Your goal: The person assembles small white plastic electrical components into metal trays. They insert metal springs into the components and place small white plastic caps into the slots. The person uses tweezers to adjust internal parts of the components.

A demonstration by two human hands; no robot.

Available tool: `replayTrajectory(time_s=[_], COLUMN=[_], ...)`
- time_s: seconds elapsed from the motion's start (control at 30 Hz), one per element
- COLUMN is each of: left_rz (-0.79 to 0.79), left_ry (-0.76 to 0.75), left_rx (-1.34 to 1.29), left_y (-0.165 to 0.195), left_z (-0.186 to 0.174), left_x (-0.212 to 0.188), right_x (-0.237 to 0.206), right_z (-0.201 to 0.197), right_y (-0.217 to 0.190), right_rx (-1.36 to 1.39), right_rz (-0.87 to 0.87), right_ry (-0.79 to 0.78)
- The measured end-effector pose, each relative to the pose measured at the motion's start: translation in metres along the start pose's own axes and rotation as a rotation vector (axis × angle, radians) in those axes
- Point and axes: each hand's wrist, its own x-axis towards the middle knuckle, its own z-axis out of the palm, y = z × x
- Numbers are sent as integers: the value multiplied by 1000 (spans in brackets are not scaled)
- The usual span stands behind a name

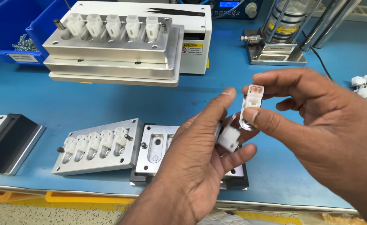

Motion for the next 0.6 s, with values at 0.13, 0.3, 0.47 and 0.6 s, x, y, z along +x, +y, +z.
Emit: replayTrajectory(time_s=[0.13,0.3,0.47,0.6], left_rz=[-46,102,87,68], left_ry=[57,-116,-63,-19], left_rx=[95,326,391,334], left_y=[2,-4,-5,4], left_z=[3,-2,-2,-6], left_x=[1,-1,-4,-5], right_x=[3,4,-4,21], right_z=[-5,-4,-1,-5], right_y=[1,10,25,28], right_rx=[106,103,-26,151], right_rz=[-16,-13,49,-19], right_ry=[-1,-68,-79,-103])
